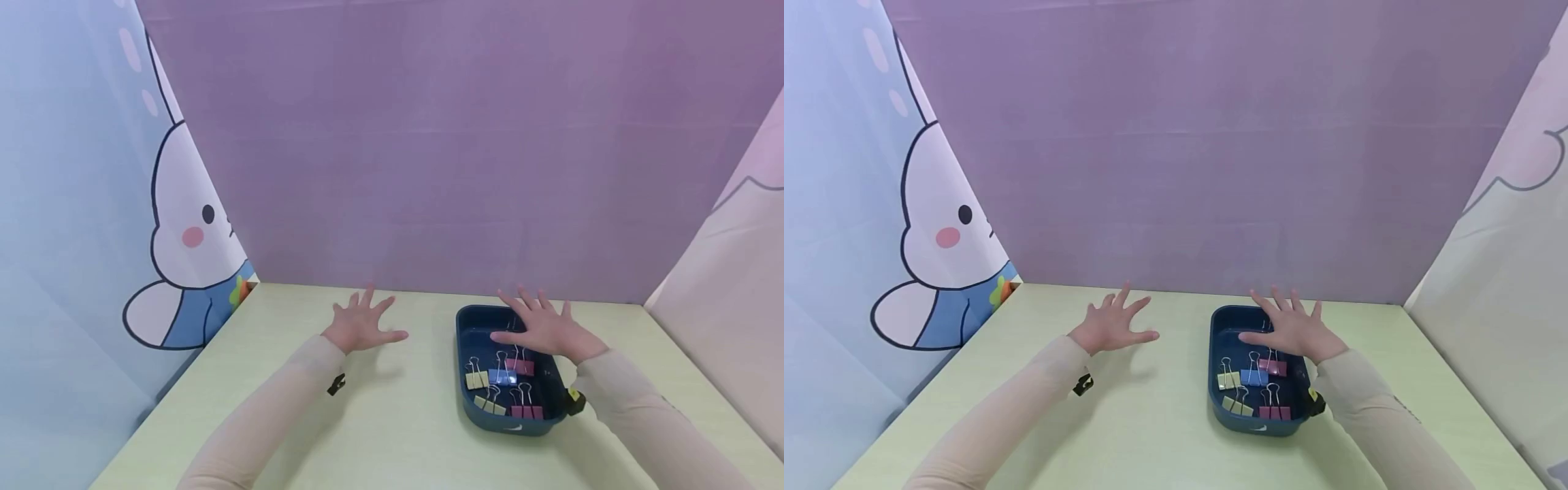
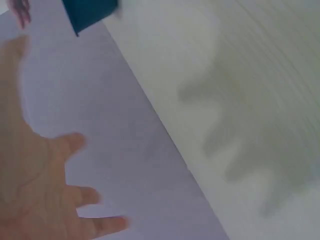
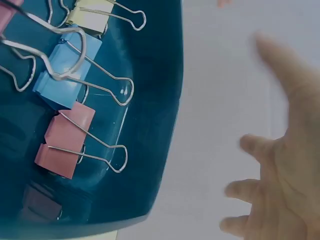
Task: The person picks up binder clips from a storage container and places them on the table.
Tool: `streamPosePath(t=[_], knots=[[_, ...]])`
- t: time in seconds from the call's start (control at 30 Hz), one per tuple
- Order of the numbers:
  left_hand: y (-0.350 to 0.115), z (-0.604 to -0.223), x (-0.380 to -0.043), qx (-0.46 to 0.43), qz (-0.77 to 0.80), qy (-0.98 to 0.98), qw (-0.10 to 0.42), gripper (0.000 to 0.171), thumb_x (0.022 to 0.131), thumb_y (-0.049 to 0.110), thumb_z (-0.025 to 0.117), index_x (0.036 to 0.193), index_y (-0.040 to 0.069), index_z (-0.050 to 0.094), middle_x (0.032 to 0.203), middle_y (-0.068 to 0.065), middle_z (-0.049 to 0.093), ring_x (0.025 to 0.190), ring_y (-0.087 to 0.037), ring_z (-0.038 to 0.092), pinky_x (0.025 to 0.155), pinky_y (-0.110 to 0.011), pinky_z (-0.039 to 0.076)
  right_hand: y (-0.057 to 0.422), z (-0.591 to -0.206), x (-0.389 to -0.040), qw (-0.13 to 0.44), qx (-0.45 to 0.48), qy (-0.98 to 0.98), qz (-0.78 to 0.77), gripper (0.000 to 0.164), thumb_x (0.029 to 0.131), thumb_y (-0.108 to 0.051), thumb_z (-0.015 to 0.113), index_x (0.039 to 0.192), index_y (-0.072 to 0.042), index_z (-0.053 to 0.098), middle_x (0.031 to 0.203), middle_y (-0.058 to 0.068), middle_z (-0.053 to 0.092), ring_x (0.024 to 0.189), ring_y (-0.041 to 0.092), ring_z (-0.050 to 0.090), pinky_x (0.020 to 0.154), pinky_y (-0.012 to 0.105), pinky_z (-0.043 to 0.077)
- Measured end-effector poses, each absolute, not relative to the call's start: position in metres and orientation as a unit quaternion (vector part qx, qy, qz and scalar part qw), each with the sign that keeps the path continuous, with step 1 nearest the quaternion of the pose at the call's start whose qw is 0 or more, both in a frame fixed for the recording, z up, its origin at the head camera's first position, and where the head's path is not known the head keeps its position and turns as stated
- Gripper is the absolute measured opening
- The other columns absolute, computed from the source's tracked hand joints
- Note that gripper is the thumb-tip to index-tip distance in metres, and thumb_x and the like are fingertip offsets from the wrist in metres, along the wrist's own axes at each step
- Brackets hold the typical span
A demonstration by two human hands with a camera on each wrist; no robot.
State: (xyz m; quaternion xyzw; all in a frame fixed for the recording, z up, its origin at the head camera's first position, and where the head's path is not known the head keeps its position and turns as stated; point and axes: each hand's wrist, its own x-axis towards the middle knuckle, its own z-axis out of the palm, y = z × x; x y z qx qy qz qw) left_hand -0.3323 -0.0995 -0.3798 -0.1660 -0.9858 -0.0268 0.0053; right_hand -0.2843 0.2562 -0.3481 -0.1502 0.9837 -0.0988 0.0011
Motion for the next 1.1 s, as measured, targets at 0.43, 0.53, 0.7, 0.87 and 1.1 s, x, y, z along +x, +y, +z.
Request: streamPosePath(t=[0.43, 0.53, 0.7, 0.87, 1.1], knots=[[-0.101, -0.378, -0.339, -0.173, -0.074, -0.982, -0.002, 0.022, 0.092, 0.034, 0.058, 0.087, 0.013, 0.065, 0.085, 0.002, 0.066, 0.069, -0.013, 0.056, 0.061, -0.036, 0.05, 0.283, -0.343, -0.288, 0.057, -0.107, 0.978, -0.17, 0.028, 0.095, -0.027, 0.06, 0.1, 0.001, 0.061, 0.084, 0.01, 0.066, 0.072, 0.019, 0.06, 0.064, 0.036, 0.055], [-0.1, -0.377, -0.336, -0.172, -0.073, -0.982, -0.003, 0.022, 0.092, 0.034, 0.059, 0.088, 0.013, 0.065, 0.085, 0.002, 0.066, 0.07, -0.013, 0.057, 0.061, -0.036, 0.051, 0.296, -0.344, -0.289, 0.067, -0.058, 0.972, -0.217, 0.028, 0.096, -0.021, 0.057, 0.101, 0.007, 0.057, 0.089, 0.018, 0.065, 0.075, 0.024, 0.062, 0.064, 0.037, 0.057], [-0.1, -0.377, -0.335, -0.17, -0.07, -0.983, -0.006, 0.021, 0.092, 0.033, 0.06, 0.092, 0.013, 0.066, 0.089, 0.001, 0.068, 0.074, -0.014, 0.059, 0.065, -0.038, 0.052, 0.319, -0.354, -0.293, 0.13, -0.011, 0.936, -0.328, 0.03, 0.097, -0.013, 0.054, 0.108, 0.015, 0.052, 0.093, 0.022, 0.061, 0.077, 0.022, 0.063, 0.071, 0.037, 0.059], [-0.101, -0.378, -0.335, -0.166, -0.067, -0.984, -0.009, 0.022, 0.092, 0.034, 0.06, 0.093, 0.014, 0.066, 0.091, 0.001, 0.068, 0.075, -0.015, 0.059, 0.065, -0.038, 0.052, 0.33, -0.365, -0.294, 0.198, -0.009, 0.888, -0.415, 0.032, 0.097, -0.006, 0.051, 0.115, 0.02, 0.052, 0.087, 0.013, 0.061, 0.073, 0.016, 0.062, 0.072, 0.033, 0.059], [-0.1, -0.382, -0.338, -0.166, -0.07, -0.984, -0.009, 0.021, 0.091, 0.034, 0.06, 0.093, 0.014, 0.066, 0.092, 0.001, 0.069, 0.076, -0.014, 0.06, 0.065, -0.038, 0.052, 0.334, -0.374, -0.299, 0.233, -0.013, 0.855, -0.463, 0.032, 0.098, -0.004, 0.046, 0.117, 0.021, 0.052, 0.082, 0.008, 0.064, 0.072, 0.014, 0.064, 0.071, 0.03, 0.059]])
